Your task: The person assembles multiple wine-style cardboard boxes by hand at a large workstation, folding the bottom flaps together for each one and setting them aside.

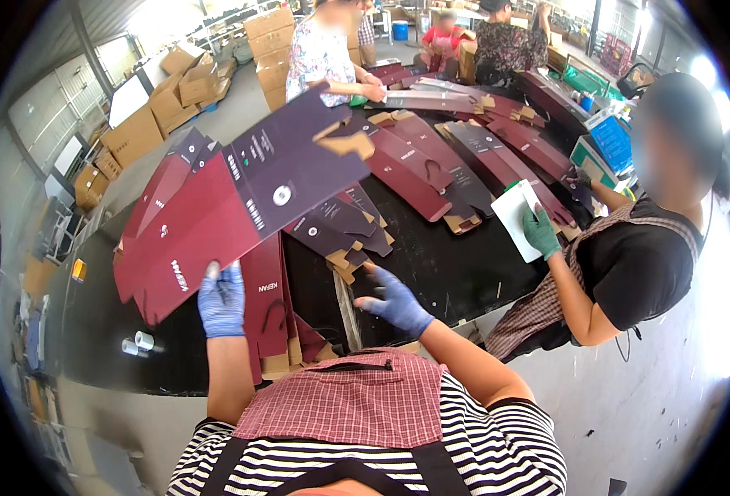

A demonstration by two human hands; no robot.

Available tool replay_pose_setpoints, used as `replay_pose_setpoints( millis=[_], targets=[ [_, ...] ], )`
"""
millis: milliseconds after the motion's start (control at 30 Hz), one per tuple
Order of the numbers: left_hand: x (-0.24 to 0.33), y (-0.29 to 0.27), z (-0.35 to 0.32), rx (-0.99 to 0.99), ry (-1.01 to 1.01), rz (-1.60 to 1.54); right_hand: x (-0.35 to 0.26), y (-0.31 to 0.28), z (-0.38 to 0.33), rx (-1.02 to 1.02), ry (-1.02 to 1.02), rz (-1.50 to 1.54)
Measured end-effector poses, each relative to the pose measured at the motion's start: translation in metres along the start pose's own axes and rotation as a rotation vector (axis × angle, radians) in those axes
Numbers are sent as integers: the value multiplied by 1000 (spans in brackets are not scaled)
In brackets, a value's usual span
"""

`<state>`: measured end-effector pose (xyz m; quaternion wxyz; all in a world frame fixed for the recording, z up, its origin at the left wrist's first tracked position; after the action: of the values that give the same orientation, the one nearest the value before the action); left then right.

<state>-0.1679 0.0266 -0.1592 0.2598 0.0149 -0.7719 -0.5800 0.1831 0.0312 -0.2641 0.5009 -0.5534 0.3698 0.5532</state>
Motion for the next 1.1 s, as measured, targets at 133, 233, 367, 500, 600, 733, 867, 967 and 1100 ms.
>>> replay_pose_setpoints(
  millis=[133,233,367,500,600,733,867,967,1100],
  targets=[
    [-65,27,-40,-196,-246,-52,-96,25,26,-43,-143,716],
    [-103,21,-70,-296,-488,115,-134,9,42,204,-135,923],
    [-94,55,-99,-717,-755,708,-212,-44,31,500,-285,1075],
    [-34,110,-93,-1450,-443,1116,-275,-111,4,468,-376,878],
    [-27,169,-84,-1168,370,963,-295,-125,-15,445,-421,701],
    [-50,209,-103,-1056,424,679,-278,-104,-7,239,-324,385],
    [-72,177,-86,-897,181,761,-256,-85,11,445,-437,158],
    [-74,160,-90,-888,179,650,-259,-63,10,586,-523,164],
    [-87,130,-88,-994,118,518,-236,-53,28,578,-421,373]
  ],
)
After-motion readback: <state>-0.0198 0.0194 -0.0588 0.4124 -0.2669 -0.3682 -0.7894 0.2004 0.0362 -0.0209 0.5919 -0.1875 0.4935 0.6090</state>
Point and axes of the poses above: each hand's wrist, its own z-axis towards the middle knuckle, its own y-axis out of the palm, x = y × z, the point moved 1 cm from there along z, towards the middle knuckle, and after that the axes turned 8 degrees about x, right-handed, at the moved point
